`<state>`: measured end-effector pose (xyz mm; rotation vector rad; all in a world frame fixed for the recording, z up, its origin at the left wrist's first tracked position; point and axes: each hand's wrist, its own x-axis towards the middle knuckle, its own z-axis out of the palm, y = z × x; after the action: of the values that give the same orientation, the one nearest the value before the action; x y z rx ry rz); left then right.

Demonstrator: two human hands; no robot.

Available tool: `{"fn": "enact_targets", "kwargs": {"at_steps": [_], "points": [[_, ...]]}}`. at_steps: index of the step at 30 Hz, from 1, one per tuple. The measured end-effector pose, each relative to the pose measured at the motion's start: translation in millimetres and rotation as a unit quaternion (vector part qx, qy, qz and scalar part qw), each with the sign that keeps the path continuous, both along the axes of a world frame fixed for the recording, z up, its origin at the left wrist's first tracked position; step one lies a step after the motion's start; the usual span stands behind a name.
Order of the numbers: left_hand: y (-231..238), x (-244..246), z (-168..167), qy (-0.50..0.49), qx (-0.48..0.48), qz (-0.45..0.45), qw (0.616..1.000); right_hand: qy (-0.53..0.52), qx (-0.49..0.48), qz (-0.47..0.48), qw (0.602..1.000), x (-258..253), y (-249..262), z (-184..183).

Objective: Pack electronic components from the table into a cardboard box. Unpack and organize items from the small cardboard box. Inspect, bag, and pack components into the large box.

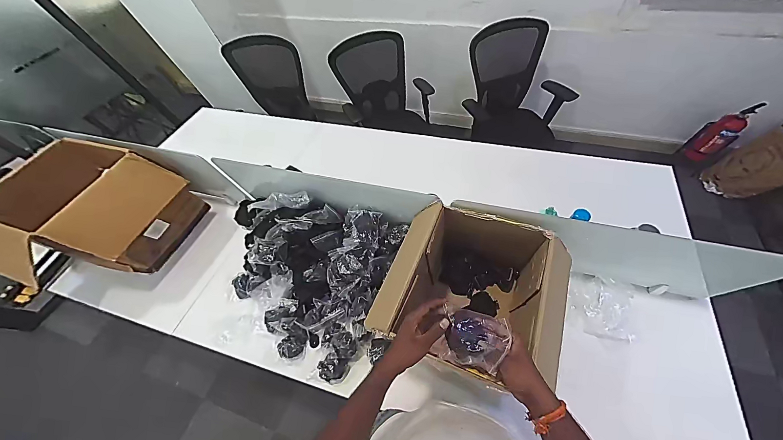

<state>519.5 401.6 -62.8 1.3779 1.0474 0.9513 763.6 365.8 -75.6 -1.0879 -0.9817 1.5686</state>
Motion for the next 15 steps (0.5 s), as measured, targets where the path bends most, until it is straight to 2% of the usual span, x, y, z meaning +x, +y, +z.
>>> {"fn": "enact_targets", "kwargs": {"at_steps": [3,7,11,15], "points": [[-12,8,6,-0.053,-0.062,0.003,0.997,0.059,-0.044,-0.025,0.997,-9,-6,-2],[-14,15,5,-0.031,-0.027,0.077,0.996,0.097,-0.061,-0.05,0.992,-21,-11,-3],[-15,19,10,0.01,0.017,0.135,0.991,0.144,-0.101,-0.032,0.984,-19,-10,-7],[-18,25,24,-0.049,0.035,0.138,0.989,0.214,-0.153,0.024,0.964,-15,-10,-7]]}}
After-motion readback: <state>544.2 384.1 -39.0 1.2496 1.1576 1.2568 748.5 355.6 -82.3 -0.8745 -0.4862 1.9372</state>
